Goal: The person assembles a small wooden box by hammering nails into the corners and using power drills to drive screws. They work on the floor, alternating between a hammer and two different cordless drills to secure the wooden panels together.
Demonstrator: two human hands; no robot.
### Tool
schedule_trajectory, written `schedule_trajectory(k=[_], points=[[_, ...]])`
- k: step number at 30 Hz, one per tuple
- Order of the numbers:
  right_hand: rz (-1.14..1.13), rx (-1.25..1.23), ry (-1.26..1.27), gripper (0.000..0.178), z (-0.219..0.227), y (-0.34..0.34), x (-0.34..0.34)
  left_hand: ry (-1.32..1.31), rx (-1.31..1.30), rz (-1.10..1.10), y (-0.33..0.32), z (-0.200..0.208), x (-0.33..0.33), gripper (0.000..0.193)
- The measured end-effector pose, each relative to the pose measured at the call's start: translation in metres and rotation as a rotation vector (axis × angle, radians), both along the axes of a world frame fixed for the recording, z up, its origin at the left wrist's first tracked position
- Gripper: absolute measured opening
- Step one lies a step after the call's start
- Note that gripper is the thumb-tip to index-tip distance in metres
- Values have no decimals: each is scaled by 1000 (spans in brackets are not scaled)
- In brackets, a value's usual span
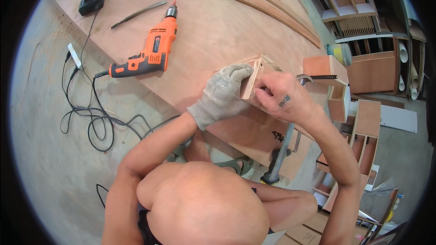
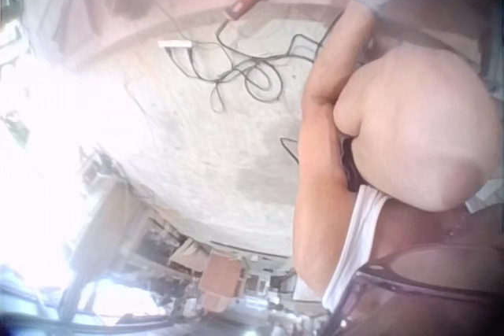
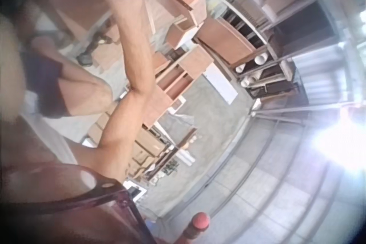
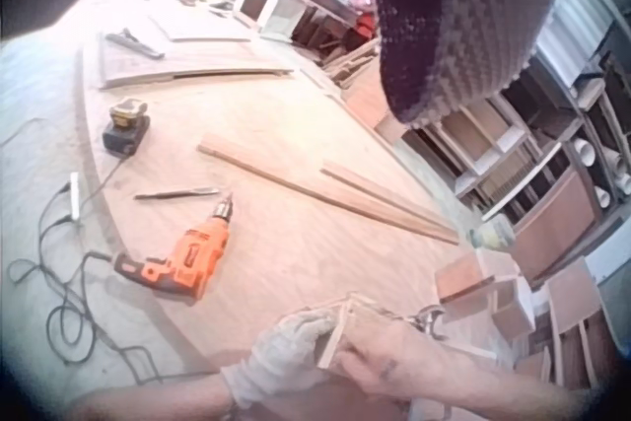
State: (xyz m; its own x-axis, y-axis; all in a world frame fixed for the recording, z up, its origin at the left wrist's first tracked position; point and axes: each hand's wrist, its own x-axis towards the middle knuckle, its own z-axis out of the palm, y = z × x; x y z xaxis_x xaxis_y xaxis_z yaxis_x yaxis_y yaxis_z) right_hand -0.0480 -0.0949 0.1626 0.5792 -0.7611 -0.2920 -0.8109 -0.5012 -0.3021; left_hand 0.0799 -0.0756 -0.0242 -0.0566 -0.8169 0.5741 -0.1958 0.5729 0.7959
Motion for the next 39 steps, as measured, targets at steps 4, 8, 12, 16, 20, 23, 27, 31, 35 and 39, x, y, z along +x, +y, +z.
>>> schedule_trajectory(k=[4,8,12,16,20,23,27,31,35,39], points=[[-21,-15,52,15,3,6,2,40,17,-23,-1,3,1,63],[195,-171,73,24,10,16,12,21,38,-32,1,5,3,59],[419,-176,254,34,19,2,16,70,65,-34,0,8,0,57],[541,-163,511,35,18,-7,33,117,93,-37,0,10,2,52],[648,-106,564,25,20,-17,42,69,193,-89,1,13,6,48],[703,-80,551,18,23,-22,47,105,200,-118,1,12,6,47],[739,-120,462,13,17,-23,42,52,150,-100,-1,9,4,48],[689,-157,258,23,20,-21,27,62,166,-104,0,10,-1,54],[348,-407,-112,47,49,-2,-20,-6,120,-17,1,8,1,61],[-232,-896,-38,58,65,65,-146,-24,96,-23,1,6,2,66]])
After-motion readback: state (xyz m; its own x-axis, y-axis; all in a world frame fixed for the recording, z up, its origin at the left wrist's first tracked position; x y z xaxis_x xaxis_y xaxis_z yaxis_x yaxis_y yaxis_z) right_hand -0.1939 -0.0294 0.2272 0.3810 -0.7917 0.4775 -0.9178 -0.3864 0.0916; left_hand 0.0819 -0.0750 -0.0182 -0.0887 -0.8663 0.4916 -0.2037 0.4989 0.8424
